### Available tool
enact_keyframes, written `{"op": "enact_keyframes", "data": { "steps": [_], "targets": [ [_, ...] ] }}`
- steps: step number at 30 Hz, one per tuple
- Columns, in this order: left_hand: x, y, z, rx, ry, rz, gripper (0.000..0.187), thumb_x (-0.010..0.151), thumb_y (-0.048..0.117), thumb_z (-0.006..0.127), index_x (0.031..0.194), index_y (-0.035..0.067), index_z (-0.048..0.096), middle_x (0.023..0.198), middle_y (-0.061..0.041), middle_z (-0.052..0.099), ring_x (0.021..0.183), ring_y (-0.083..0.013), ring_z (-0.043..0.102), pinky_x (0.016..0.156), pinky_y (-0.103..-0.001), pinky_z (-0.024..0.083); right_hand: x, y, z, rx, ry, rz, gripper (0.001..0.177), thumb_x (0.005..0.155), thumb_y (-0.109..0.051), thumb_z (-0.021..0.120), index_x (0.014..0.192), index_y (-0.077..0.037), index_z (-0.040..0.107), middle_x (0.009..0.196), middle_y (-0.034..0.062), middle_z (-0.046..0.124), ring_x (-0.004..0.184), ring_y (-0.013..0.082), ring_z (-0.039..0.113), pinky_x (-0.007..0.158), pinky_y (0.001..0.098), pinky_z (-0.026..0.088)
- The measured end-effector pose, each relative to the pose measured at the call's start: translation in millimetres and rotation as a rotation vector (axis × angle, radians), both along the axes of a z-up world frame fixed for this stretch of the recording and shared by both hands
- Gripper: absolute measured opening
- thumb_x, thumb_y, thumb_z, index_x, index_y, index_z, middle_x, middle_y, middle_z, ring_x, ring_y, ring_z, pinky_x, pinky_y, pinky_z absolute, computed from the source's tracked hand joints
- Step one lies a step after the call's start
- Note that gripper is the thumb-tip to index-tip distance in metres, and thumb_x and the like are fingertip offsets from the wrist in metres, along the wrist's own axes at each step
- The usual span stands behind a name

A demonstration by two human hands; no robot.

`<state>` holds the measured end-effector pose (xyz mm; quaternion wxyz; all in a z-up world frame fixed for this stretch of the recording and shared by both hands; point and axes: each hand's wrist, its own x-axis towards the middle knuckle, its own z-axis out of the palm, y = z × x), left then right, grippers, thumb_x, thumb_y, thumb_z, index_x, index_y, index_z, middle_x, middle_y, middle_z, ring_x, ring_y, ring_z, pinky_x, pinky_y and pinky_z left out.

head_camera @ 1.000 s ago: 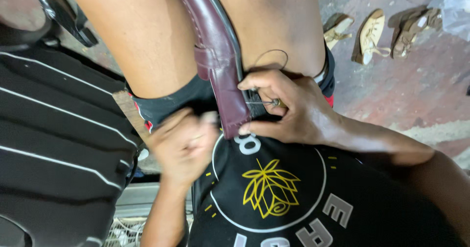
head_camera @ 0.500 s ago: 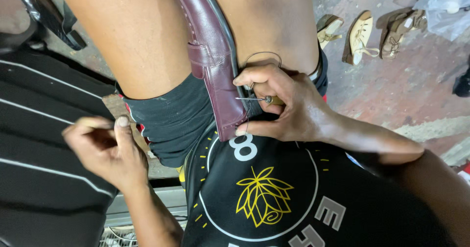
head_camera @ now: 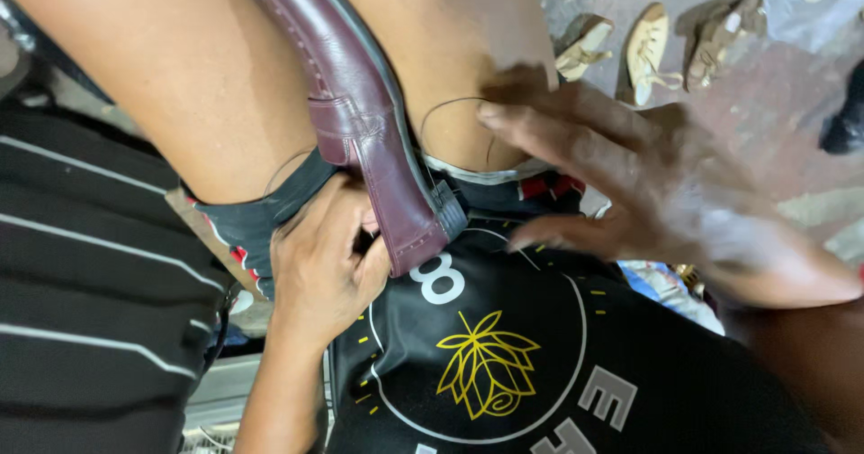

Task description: The person is sitting on the floor and sewing a maroon leather shoe using a needle and thread. They repeatedly push the needle through the shoe's sole and pull the thread tight to secure the stitching.

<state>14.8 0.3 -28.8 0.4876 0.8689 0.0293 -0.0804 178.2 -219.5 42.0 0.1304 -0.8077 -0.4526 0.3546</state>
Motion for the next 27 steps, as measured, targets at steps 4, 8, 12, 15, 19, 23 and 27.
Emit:
{"op": "enact_keyframes", "data": {
  "steps": [4, 8, 12, 15, 19, 23, 27],
  "targets": [
    [1.9, -3.2, -2.4, 0.036, -0.035, -0.035, 0.021, 0.080, 0.012, 0.074, 0.100, 0.008, 0.066, 0.100, -0.010, 0.062, 0.086, -0.0314, 0.066, 0.072, -0.043, 0.053, -21.2, 2.4, -35.0, 0.306, 0.002, -0.094, 0.079, 0.086, -0.054, 0.066, 0.142, -0.001, 0.051, 0.118, 0.0166, 0.073, 0.090, 0.0278, 0.074, 0.058, 0.0272, 0.058],
    [-4.3, -8.3, -5.3, 0.071, -0.034, 0.047, 0.013, 0.077, 0.004, 0.075, 0.086, 0.007, 0.066, 0.092, -0.008, 0.059, 0.082, -0.0287, 0.064, 0.068, -0.039, 0.051, -22.7, -10.9, -44.4, 0.289, -0.014, -0.065, 0.038, 0.093, -0.047, 0.070, 0.101, -0.010, 0.065, 0.081, 0.0037, 0.070, 0.068, 0.0219, 0.070, 0.061, 0.0371, 0.056],
    [-5.3, -16.6, -9.7, -0.076, -0.126, 0.223, 0.014, 0.079, -0.009, 0.071, 0.083, 0.002, 0.061, 0.098, -0.011, 0.060, 0.082, -0.0236, 0.060, 0.069, -0.032, 0.049, -7.9, -13.4, -35.3, 0.187, 0.188, -0.095, 0.029, 0.096, -0.038, 0.070, 0.082, -0.013, 0.068, 0.064, -0.0002, 0.066, 0.053, 0.0182, 0.065, 0.051, 0.0365, 0.053],
    [-6.4, -21.2, -12.1, -0.166, -0.168, 0.312, 0.032, 0.080, -0.015, 0.067, 0.070, 0.003, 0.043, 0.096, -0.014, 0.061, 0.076, -0.0215, 0.058, 0.065, -0.029, 0.044, -1.9, -17.9, -30.4, 0.285, 0.293, -0.192, 0.028, 0.099, -0.036, 0.067, 0.086, -0.011, 0.065, 0.072, 0.0007, 0.067, 0.062, 0.0163, 0.067, 0.055, 0.0344, 0.053],
    [-11.0, -15.8, -9.7, -0.234, -0.106, 0.291, 0.040, 0.081, -0.013, 0.068, 0.073, 0.006, 0.034, 0.098, -0.009, 0.064, 0.079, -0.0170, 0.060, 0.064, -0.023, 0.046, -4.3, -37.2, -38.5, 0.606, 0.511, -0.410, 0.026, 0.102, -0.030, 0.061, 0.092, -0.006, 0.059, 0.075, 0.0046, 0.063, 0.064, 0.0150, 0.056, 0.063, 0.0339, 0.047],
    [-7.1, -10.5, -4.0, -0.252, 0.066, 0.197, 0.027, 0.083, -0.009, 0.069, 0.090, 0.006, 0.049, 0.094, -0.007, 0.057, 0.075, -0.0177, 0.058, 0.064, -0.025, 0.047, 4.0, -68.3, -39.5, 0.686, 0.419, -0.745, 0.027, 0.102, -0.031, 0.061, 0.103, -0.005, 0.059, 0.090, 0.0065, 0.064, 0.075, 0.0179, 0.060, 0.065, 0.0321, 0.051],
    [-4.9, -3.9, 0.9, -0.247, 0.142, 0.144, 0.033, 0.074, -0.006, 0.070, 0.101, 0.005, 0.053, 0.094, -0.009, 0.054, 0.072, -0.0208, 0.054, 0.063, -0.028, 0.047, 12.2, -59.5, -29.4, 0.479, 0.264, -0.550, 0.038, 0.098, -0.036, 0.064, 0.115, -0.002, 0.057, 0.106, 0.0116, 0.063, 0.087, 0.0242, 0.063, 0.070, 0.0344, 0.053]
  ]
}}
